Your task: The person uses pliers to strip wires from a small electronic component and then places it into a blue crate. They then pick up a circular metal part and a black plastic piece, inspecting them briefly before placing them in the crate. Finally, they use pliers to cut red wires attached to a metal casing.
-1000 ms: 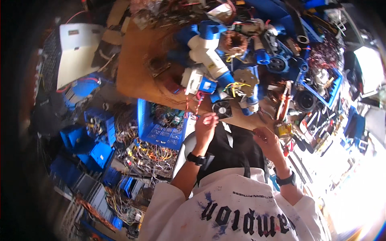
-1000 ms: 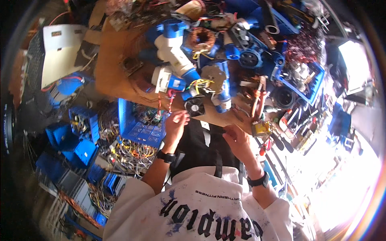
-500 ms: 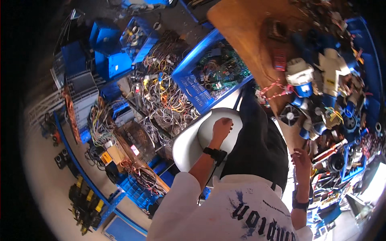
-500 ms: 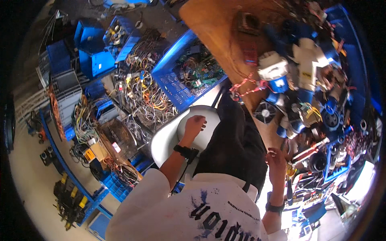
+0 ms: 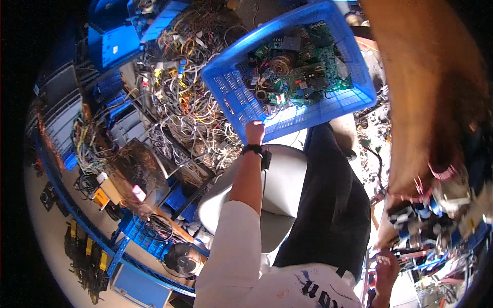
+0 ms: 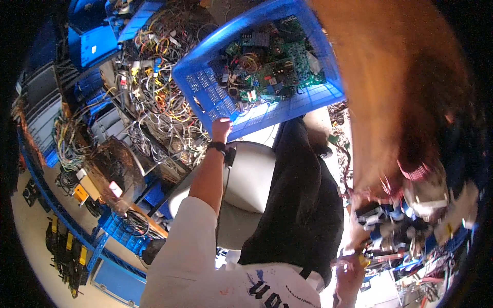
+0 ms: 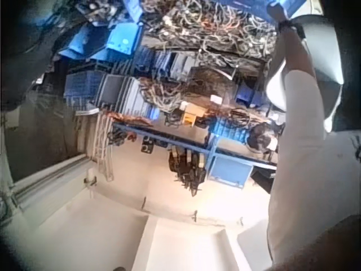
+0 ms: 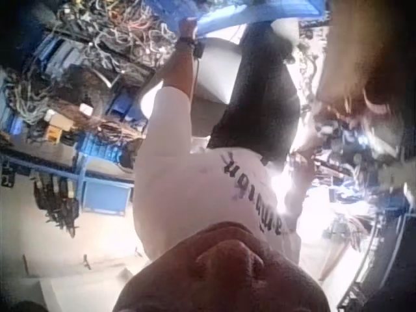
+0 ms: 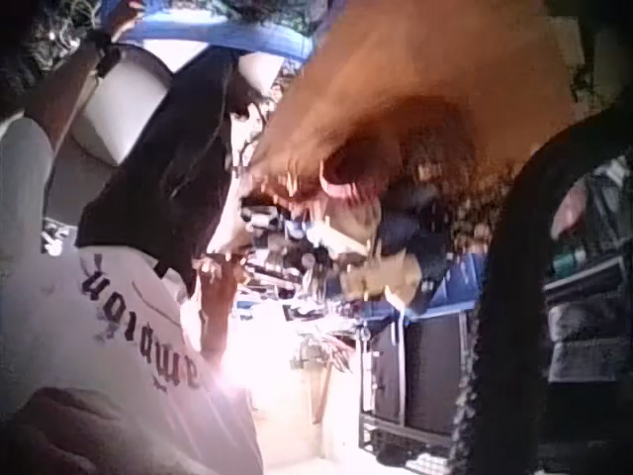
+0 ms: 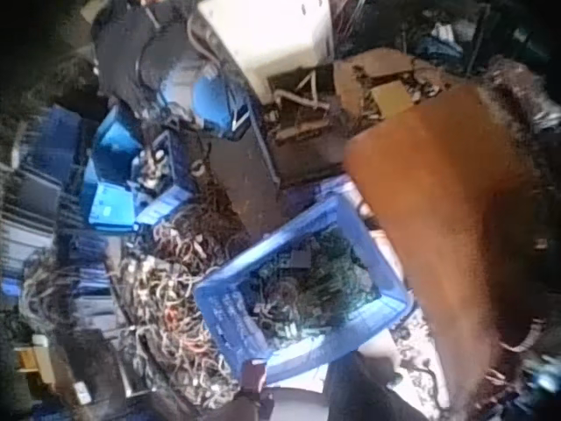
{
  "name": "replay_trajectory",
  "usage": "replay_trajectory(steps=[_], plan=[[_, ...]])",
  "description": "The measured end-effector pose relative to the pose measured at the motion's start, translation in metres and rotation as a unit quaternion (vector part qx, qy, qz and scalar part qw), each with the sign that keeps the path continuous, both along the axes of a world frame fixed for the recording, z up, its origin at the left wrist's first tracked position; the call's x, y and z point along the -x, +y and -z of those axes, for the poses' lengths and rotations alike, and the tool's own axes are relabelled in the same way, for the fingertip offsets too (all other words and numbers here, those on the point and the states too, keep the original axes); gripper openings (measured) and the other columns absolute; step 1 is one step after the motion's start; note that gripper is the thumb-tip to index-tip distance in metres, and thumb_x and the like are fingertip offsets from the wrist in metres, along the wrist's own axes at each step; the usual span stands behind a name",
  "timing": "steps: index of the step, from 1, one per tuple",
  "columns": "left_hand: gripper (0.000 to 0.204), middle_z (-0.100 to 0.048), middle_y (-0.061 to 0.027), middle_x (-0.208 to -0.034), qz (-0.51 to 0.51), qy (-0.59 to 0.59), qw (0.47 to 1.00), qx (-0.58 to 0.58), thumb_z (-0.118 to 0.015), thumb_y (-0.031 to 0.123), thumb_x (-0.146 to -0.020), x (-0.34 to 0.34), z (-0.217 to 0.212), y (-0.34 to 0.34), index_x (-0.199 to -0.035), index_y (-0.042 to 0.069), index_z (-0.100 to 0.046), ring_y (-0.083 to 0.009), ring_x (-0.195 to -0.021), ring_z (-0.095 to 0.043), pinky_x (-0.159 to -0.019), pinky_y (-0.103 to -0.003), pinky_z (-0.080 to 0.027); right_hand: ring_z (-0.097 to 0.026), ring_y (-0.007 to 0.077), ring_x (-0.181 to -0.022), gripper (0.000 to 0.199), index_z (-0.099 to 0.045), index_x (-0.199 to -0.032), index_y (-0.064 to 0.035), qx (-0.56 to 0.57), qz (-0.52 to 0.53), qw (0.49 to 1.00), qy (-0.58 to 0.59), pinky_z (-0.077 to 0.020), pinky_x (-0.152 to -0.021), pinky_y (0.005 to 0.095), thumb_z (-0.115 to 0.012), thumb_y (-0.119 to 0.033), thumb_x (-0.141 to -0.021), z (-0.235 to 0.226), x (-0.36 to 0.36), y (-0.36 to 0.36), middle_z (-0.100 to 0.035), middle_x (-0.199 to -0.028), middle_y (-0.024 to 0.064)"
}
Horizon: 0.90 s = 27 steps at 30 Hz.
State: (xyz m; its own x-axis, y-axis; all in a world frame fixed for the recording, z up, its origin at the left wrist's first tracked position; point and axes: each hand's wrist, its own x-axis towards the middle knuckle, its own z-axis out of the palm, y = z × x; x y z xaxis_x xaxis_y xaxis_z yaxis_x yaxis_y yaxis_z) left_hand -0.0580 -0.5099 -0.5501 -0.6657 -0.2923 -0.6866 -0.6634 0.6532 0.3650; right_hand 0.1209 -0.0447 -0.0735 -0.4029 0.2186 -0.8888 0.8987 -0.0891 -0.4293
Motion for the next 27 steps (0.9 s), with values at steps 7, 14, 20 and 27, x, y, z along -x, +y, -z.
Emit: replay_trajectory(steps=[7, 14, 20, 27], plan=[[0.044, -0.066, -0.0222, -0.103, 0.046, -0.036, 0.983, 0.172, -0.074, 0.041, -0.067, 0.029, 0.161, -0.007, -0.086, 0.001, -0.068, -0.0395, -0.103, -0.062, -0.085, -0.043, -0.051, -0.057, 0.0187, -0.092, 0.036, -0.053, -0.117, 0.0000, -0.026, -0.045, 0.978, -0.204, -0.0460, -0.081, 0.0326, -0.063, -0.017, -0.087, 0.039, 0.027, -0.009, -0.060, -0.102, 0.0113], [0.105, -0.055, -0.0192, -0.130, 0.198, -0.195, 0.941, 0.191, -0.084, 0.042, -0.060, 0.025, 0.271, -0.005, -0.138, -0.004, -0.031, -0.0280, -0.119, -0.055, -0.100, -0.037, -0.044, -0.055, 0.0165, -0.085, 0.040, -0.051, -0.121, -0.0030, -0.036, -0.055, 0.953, -0.296, -0.0443, -0.075, 0.0304, -0.064, -0.017, -0.087, 0.080, 0.046, -0.018, -0.061, -0.101, 0.0106], [0.091, -0.057, -0.0099, -0.131, 0.229, -0.214, 0.932, 0.182, -0.074, 0.060, -0.065, 0.009, 0.293, -0.011, -0.137, 0.013, -0.044, -0.0271, -0.122, -0.052, -0.105, -0.038, -0.038, -0.054, 0.0147, -0.079, 0.043, -0.049, -0.125, -0.0056, -0.038, -0.059, 0.948, -0.310, -0.0428, -0.069, 0.0285, -0.064, -0.016, -0.087, 0.099, 0.050, -0.017, -0.062, -0.100, 0.0100], [0.103, -0.057, -0.0212, -0.125, 0.179, -0.226, 0.927, 0.241, -0.074, 0.062, -0.065, 0.016, 0.268, -0.016, -0.131, -0.008, -0.037, -0.0334, -0.115, -0.057, -0.096, -0.040, -0.047, -0.052, 0.0125, -0.073, 0.047, -0.047, -0.130, -0.0085, -0.030, -0.057, 0.949, -0.310, -0.0410, -0.063, 0.0263, -0.065, -0.016, -0.087, 0.092, 0.046, -0.007, -0.063, -0.100, 0.0093]])
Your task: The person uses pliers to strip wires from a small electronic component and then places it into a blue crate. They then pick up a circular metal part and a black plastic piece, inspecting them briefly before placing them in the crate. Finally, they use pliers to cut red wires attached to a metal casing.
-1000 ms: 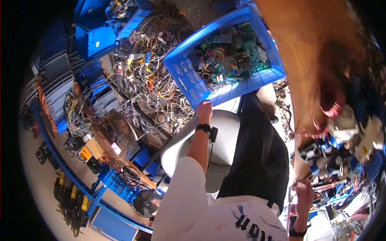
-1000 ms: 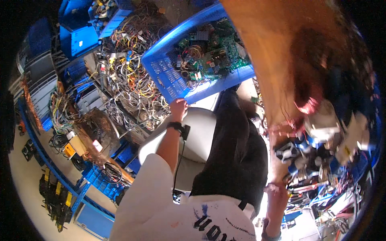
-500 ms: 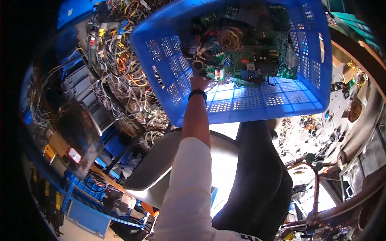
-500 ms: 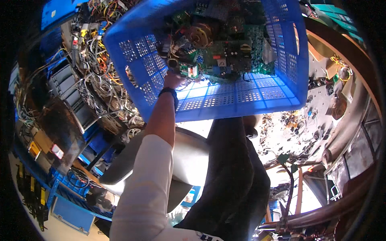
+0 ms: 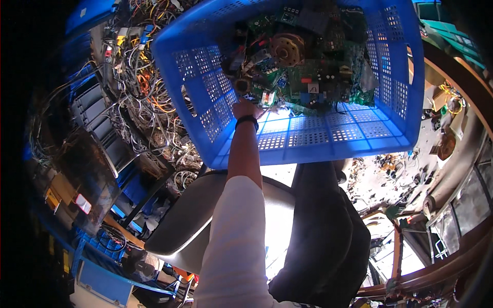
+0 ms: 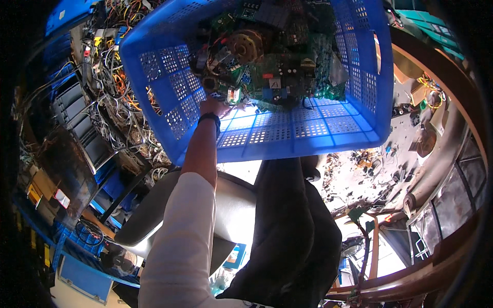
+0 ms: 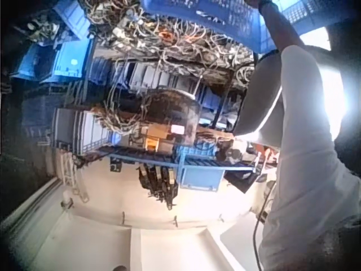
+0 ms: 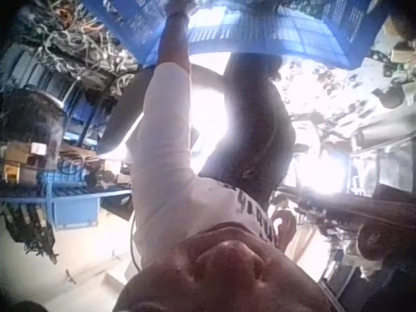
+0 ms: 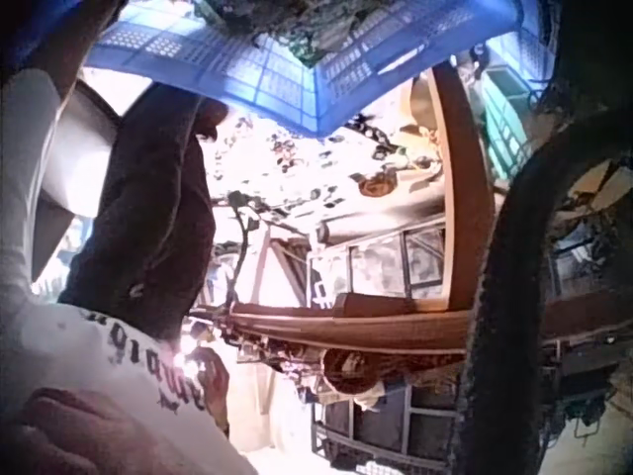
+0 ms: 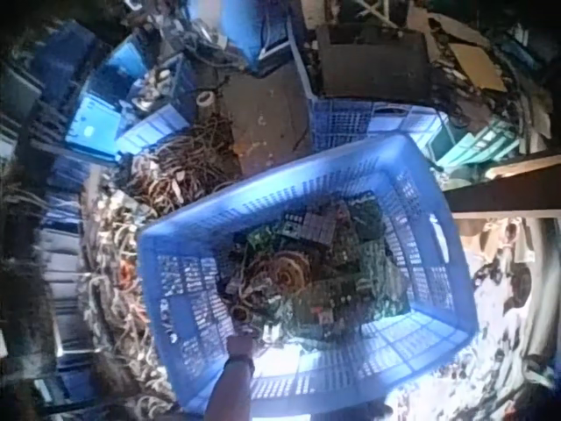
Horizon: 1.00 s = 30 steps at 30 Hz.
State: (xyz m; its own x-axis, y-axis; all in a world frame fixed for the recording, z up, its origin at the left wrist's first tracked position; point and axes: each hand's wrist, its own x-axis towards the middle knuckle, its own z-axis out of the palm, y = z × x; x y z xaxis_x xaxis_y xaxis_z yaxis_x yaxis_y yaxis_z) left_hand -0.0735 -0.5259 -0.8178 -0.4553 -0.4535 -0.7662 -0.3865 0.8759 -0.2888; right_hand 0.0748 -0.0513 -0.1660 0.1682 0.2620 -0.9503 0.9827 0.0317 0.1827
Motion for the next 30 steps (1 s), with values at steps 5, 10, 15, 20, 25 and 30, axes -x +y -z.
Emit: replay_trajectory(steps=[5, 10, 15, 20, 25, 30], plan=[[0.102, -0.058, -0.0260, -0.117, 0.001, -0.010, 0.999, -0.038, -0.081, 0.058, -0.056, 0.037, -0.088, 0.004, -0.122, -0.008, -0.041, -0.0361, -0.108, -0.060, -0.090, -0.040, -0.052, -0.051, 0.0109, -0.068, 0.051, -0.046, -0.133, -0.0107, 0.000, 0.011, 1.000, 0.015, -0.0398, -0.059, 0.0247, -0.065, -0.016, -0.087, -0.018, 0.000, -0.001, -0.063, -0.099, 0.0088], [0.097, -0.053, -0.0283, -0.115, -0.014, 0.140, 0.986, -0.088, -0.088, 0.041, -0.055, 0.057, -0.197, 0.028, -0.125, -0.002, -0.037, -0.0409, -0.097, -0.061, -0.084, -0.044, -0.053, -0.050, 0.0093, -0.063, 0.054, -0.044, -0.137, -0.0128, 0.004, 0.034, 0.998, 0.054, -0.0385, -0.054, 0.0231, -0.065, -0.015, -0.087, -0.056, -0.011, 0.005, -0.064, -0.099, 0.0082], [0.080, -0.053, -0.0222, -0.112, -0.006, 0.420, 0.898, -0.133, -0.083, 0.032, -0.063, 0.053, -0.302, 0.044, -0.125, 0.002, -0.042, -0.0390, -0.109, -0.051, -0.094, -0.045, -0.044, -0.049, 0.0078, -0.058, 0.058, -0.043, -0.140, -0.0149, 0.025, 0.073, 0.992, 0.102, -0.0373, -0.049, 0.0215, -0.066, -0.015, -0.087, -0.102, -0.026, 0.019, -0.064, -0.098, 0.0077], [0.084, -0.053, -0.0169, -0.125, -0.073, 0.505, 0.854, -0.101, -0.081, 0.024, -0.068, 0.056, -0.399, 0.038, -0.135, 0.000, -0.036, -0.0342, -0.111, -0.054, -0.095, -0.045, -0.045, -0.062, 0.0158, -0.084, 0.029, -0.062, -0.116, -0.0086, 0.016, -0.149, 0.955, 0.256, -0.0501, -0.071, 0.0276, -0.062, -0.015, -0.087, -0.129, -0.059, 0.029, -0.065, -0.103, 0.0101], [0.070, -0.053, -0.0129, -0.122, -0.437, 0.438, 0.671, -0.409, -0.073, 0.014, -0.080, 0.061, -0.574, 0.083, -0.136, -0.002, -0.033, -0.0211, -0.105, -0.058, -0.079, -0.027, -0.053, -0.060, 0.0192, -0.105, 0.037, -0.061, -0.120, -0.0110, -0.004, -0.073, 0.947, 0.314, -0.0468, -0.091, 0.0312, -0.067, -0.011, -0.084, -0.161, -0.089, 0.025, -0.062, -0.117, 0.0106], [0.072, -0.051, -0.0133, -0.127, -0.415, 0.399, 0.586, -0.570, -0.071, 0.015, -0.081, 0.030, -0.761, 0.167, -0.138, -0.004, -0.030, -0.0217, -0.114, -0.054, -0.092, -0.031, -0.049, -0.061, 0.0179, -0.091, 0.025, -0.058, -0.108, 0.0017, -0.016, -0.061, 0.867, 0.495, -0.0481, -0.084, 0.0304, -0.060, -0.003, -0.083, -0.231, -0.031, 0.000, -0.064, -0.098, 0.0102]])
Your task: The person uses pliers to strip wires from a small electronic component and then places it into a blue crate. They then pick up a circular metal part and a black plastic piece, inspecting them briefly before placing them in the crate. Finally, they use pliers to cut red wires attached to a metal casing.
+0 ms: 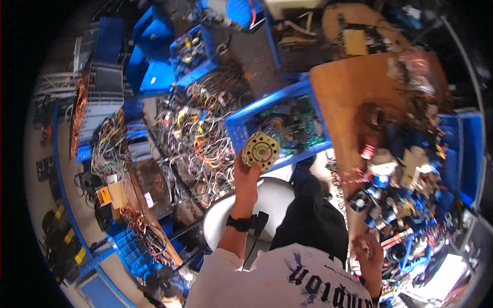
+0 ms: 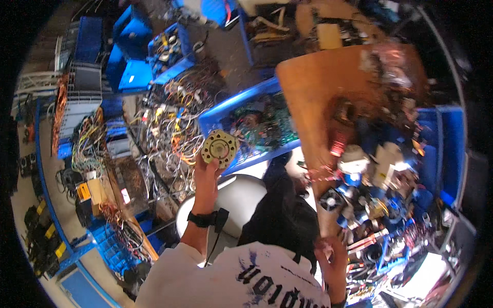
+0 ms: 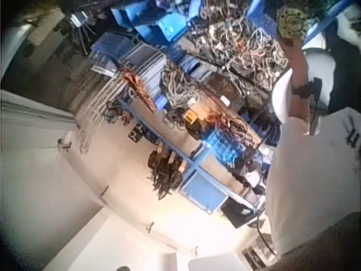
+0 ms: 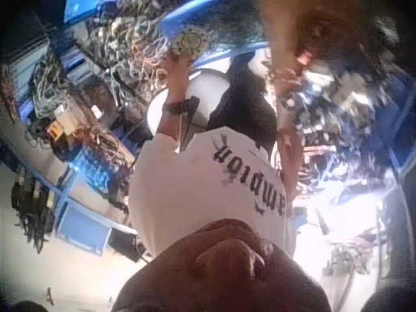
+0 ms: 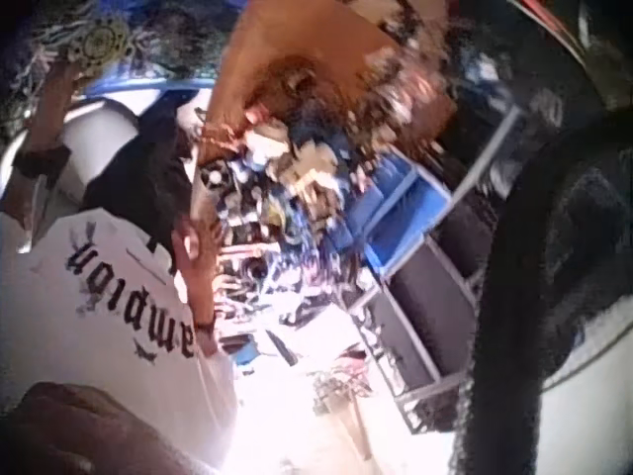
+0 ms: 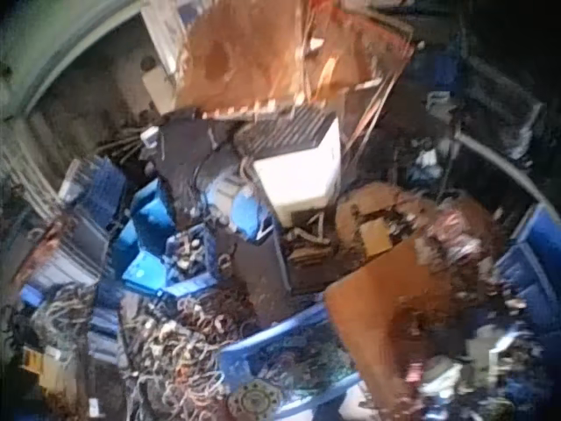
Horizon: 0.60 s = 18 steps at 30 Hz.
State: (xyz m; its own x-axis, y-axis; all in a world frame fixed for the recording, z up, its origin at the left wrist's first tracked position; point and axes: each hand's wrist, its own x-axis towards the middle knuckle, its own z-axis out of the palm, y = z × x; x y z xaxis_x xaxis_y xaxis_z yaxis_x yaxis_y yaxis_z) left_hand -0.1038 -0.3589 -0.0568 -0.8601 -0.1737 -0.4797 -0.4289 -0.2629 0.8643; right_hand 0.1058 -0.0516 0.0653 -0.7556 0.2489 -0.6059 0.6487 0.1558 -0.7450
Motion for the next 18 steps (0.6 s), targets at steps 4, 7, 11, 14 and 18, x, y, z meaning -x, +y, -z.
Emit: replay_trajectory(steps=[4, 7, 11, 14, 18], plan=[[0.085, -0.047, -0.0141, -0.132, 0.158, 0.103, 0.978, -0.089, -0.076, 0.025, -0.078, -0.015, -0.106, 0.081, -0.141, -0.003, -0.027, -0.0240, -0.121, -0.048, -0.103, -0.037, -0.040, -0.062, 0.0202, -0.084, 0.025, -0.060, -0.103, 0.0000, -0.107, -0.082, 0.973, 0.185, -0.0483, -0.076, 0.0307, -0.064, -0.001, -0.079, -0.076, 0.033, 0.012, -0.064, -0.093, 0.0114], [0.092, -0.044, -0.0150, -0.135, 0.255, 0.206, 0.938, -0.109, -0.079, 0.027, -0.075, -0.030, -0.190, 0.139, -0.142, -0.002, -0.023, -0.0246, -0.124, -0.046, -0.104, -0.038, -0.039, -0.062, 0.0197, -0.083, 0.028, -0.060, -0.106, -0.0017, -0.100, -0.018, 0.944, 0.315, -0.0493, -0.074, 0.0311, -0.068, -0.004, -0.080, -0.119, 0.033, 0.024, -0.064, -0.094, 0.0099], [0.099, -0.040, -0.0169, -0.137, 0.328, 0.374, 0.860, -0.110, -0.082, 0.021, -0.069, -0.058, -0.234, 0.208, -0.143, 0.000, -0.020, -0.0262, -0.129, -0.041, -0.106, -0.040, -0.036, -0.061, 0.0190, -0.085, 0.061, -0.052, -0.121, 0.0041, 0.254, 0.131, 0.904, 0.318, -0.0504, -0.074, 0.0306, -0.051, -0.051, -0.094, -0.169, 0.002, 0.039, -0.063, -0.098, 0.0117], [0.097, -0.044, -0.0194, -0.130, 0.353, 0.489, 0.796, -0.056, -0.083, 0.026, -0.067, -0.073, -0.254, 0.243, -0.141, -0.002, -0.027, -0.0304, -0.119, -0.047, -0.099, -0.043, -0.040, -0.061, 0.0179, -0.082, 0.063, -0.051, -0.122, 0.0037, 0.316, 0.100, 0.903, 0.274, -0.0508, -0.071, 0.0287, -0.044, -0.054, -0.096, -0.199, -0.025, 0.053, -0.063, -0.097, 0.0123], [0.096, -0.045, -0.0219, -0.125, 0.375, 0.667, 0.638, 0.086, -0.085, 0.031, -0.065, -0.082, -0.286, 0.260, -0.139, -0.001, -0.033, -0.0355, -0.110, -0.050, -0.094, -0.044, -0.042, -0.057, 0.0139, -0.074, 0.044, -0.054, -0.121, 0.0004, 0.310, 0.106, 0.923, 0.204, -0.0489, -0.065, 0.0259, -0.042, -0.037, -0.101, -0.218, -0.063, 0.065, -0.057, -0.085, 0.0058]])
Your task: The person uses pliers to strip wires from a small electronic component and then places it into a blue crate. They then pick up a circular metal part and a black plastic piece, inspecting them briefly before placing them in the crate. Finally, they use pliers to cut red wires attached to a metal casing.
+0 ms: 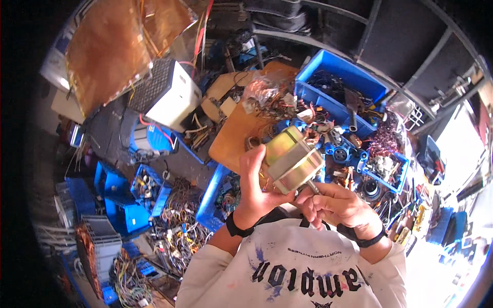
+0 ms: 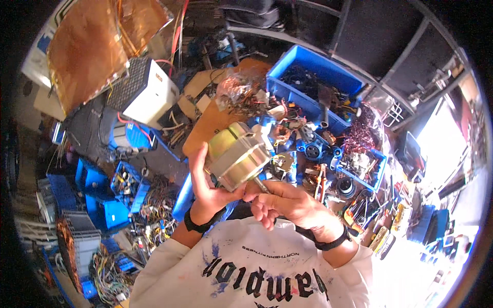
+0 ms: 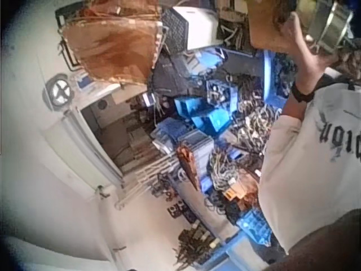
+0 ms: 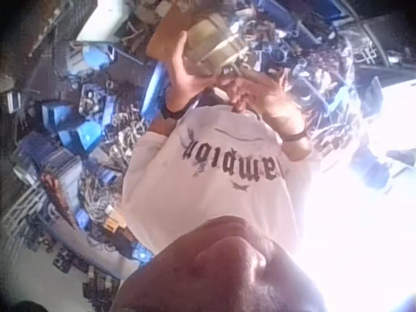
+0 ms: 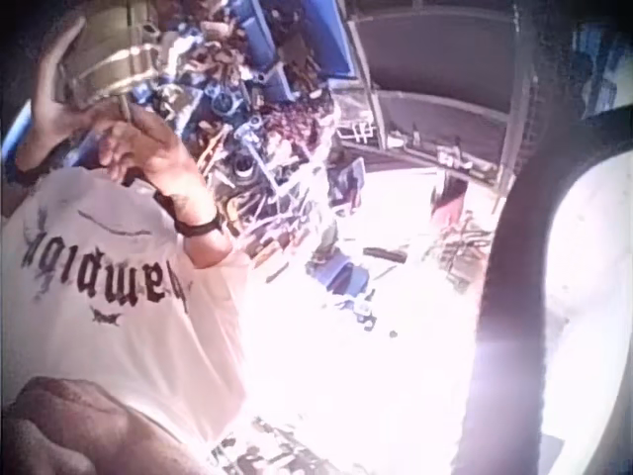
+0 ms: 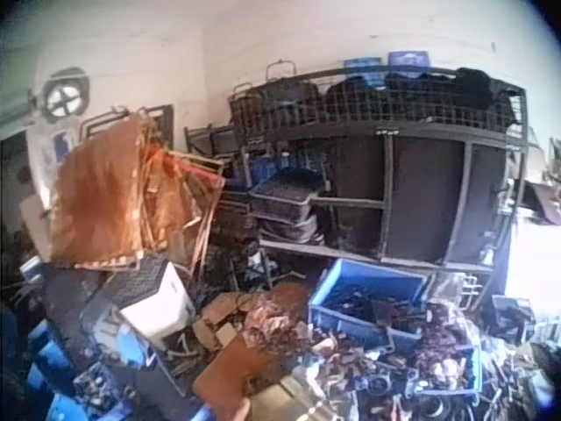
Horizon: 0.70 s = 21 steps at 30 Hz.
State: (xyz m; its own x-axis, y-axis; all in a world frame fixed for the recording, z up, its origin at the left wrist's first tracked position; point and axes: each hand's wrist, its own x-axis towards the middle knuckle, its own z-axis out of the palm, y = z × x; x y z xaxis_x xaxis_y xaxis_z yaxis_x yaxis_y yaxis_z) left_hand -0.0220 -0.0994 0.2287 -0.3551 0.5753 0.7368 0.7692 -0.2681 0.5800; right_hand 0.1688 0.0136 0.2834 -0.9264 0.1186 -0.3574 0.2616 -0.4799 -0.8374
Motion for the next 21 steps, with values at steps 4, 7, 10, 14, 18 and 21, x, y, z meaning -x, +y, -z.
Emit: replay_trajectory(steps=[4, 7, 10, 14, 18, 21], plan=[[0.099, -0.043, -0.0224, -0.130, 0.089, 0.087, 0.992, -0.015, -0.087, 0.031, -0.061, -0.004, -0.008, 0.012, -0.140, 0.002, -0.034, -0.0369, -0.116, -0.048, -0.096, -0.046, -0.043, -0.044, 0.0085, -0.061, 0.032, -0.057, -0.102, -0.0029, 0.028, 0.037, 0.998, -0.043, -0.0397, -0.056, 0.0232, -0.041, -0.030, -0.102, 0.000, -0.017, 0.001, -0.045, -0.071, -0.0032], [0.096, -0.048, -0.0237, -0.124, 0.113, 0.135, 0.984, -0.019, -0.084, 0.043, -0.066, 0.000, -0.015, 0.024, -0.137, 0.002, -0.033, -0.0379, -0.110, -0.053, -0.092, -0.047, -0.044, -0.043, 0.0086, -0.058, 0.031, -0.056, -0.091, -0.0029, -0.217, 0.102, 0.971, 0.005, -0.0378, -0.053, 0.0248, -0.042, -0.028, -0.101, 0.010, -0.024, -0.010, -0.047, -0.065, -0.0030], [0.093, -0.042, -0.0233, -0.132, 0.178, 0.077, 0.981, -0.020, -0.089, 0.016, -0.056, -0.005, -0.029, 0.027, -0.135, 0.012, -0.040, -0.0411, -0.120, -0.047, -0.096, -0.050, -0.043, -0.049, 0.0110, -0.060, 0.027, -0.060, -0.099, 0.0002, -0.365, 0.166, 0.915, 0.056, -0.0392, -0.053, 0.0286, -0.045, -0.022, -0.100, 0.024, -0.024, -0.014, -0.056, -0.068, 0.0028], [0.083, -0.042, -0.0211, -0.132, 0.219, 0.067, 0.971, -0.065, -0.087, 0.009, -0.057, -0.003, -0.037, 0.027, -0.128, 0.017, -0.045, -0.0428, -0.122, -0.045, -0.097, -0.051, -0.043, -0.054, 0.0130, -0.067, 0.026, -0.059, -0.113, -0.0007, -0.279, 0.177, 0.934, 0.134, -0.0434, -0.060, 0.0283, -0.047, -0.018, -0.099, 0.050, -0.021, -0.014, -0.061, -0.078, 0.0049], [0.085, -0.038, -0.0193, -0.134, 0.282, 0.085, 0.955, -0.026, -0.084, 0.005, -0.060, -0.003, -0.053, 0.022, -0.132, 0.017, -0.041, -0.0425, -0.127, -0.040, -0.102, -0.050, -0.039, -0.057, 0.0151, -0.097, 0.031, -0.051, -0.125, -0.0013, -0.109, 0.226, 0.946, 0.205, -0.0475, -0.082, 0.0287, -0.050, -0.009, -0.095, 0.070, -0.015, -0.017, -0.061, -0.110, 0.0081], [0.088, -0.033, -0.0190, -0.138, 0.343, 0.001, 0.939, 0.018, -0.085, 0.008, -0.062, -0.003, -0.070, 0.013, -0.137, 0.016, -0.038, -0.0416, -0.130, -0.036, -0.105, -0.051, -0.036, -0.054, 0.0164, -0.107, 0.043, -0.044, -0.132, 0.0001, -0.191, 0.207, 0.935, 0.216, -0.0456, -0.092, 0.0314, -0.052, -0.008, -0.091, 0.087, -0.016, -0.014, -0.057, -0.120, 0.0096]])
